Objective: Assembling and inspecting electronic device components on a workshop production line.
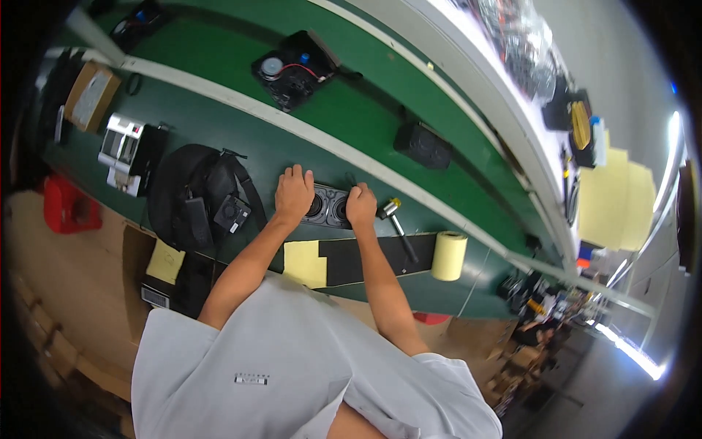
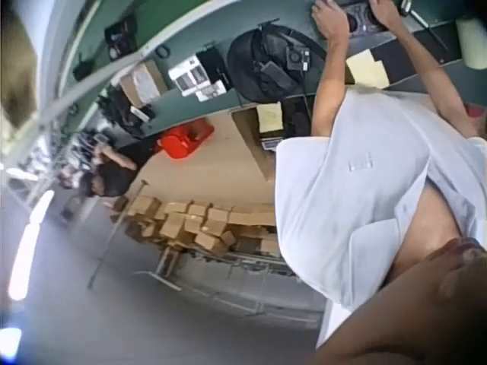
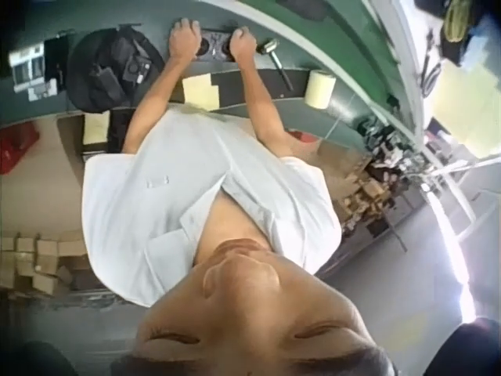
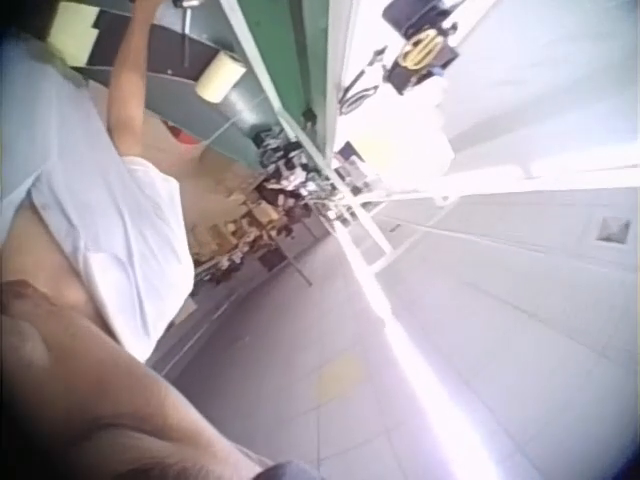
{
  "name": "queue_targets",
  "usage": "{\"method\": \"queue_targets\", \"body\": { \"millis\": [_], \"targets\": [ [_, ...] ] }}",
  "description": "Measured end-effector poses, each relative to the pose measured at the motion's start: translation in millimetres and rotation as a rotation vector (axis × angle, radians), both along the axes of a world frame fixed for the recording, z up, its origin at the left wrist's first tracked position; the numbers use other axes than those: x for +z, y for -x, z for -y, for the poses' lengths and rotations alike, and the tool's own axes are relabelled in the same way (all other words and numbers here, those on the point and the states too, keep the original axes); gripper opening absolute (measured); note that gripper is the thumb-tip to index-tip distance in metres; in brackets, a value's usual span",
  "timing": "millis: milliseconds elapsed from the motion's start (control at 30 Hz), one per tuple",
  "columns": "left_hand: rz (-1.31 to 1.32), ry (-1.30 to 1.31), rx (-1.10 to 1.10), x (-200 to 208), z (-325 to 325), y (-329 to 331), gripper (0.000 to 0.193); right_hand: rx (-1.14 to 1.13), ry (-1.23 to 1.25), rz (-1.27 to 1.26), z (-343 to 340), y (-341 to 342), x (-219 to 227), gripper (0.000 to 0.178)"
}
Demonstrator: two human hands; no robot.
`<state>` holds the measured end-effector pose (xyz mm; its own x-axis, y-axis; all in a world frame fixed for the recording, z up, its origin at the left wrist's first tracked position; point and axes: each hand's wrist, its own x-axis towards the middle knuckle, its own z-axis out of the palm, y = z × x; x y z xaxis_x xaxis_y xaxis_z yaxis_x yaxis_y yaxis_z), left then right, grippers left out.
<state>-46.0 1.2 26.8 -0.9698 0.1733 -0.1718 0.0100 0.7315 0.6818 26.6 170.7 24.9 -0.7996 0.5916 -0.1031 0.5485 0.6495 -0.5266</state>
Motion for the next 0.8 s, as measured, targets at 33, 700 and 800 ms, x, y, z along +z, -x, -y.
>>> {"method": "queue_targets", "body": {
  "millis": [33, 700, 800],
  "targets": [
    [-0.009, 0.015, -0.060, -1, 2, 1, 0.031, 0.019, -0.037, -0.013, 3, -3, 0, 0.034],
    [-0.446, 0.156, -0.652, 21, -33, 1, 0.028, -0.298, -0.063, -0.322, 48, -73, 22, 0.039],
    [-0.394, 0.285, -0.648, 21, -45, -18, 0.033, -0.413, 0.011, -0.337, 43, -102, 21, 0.032]
  ]
}}
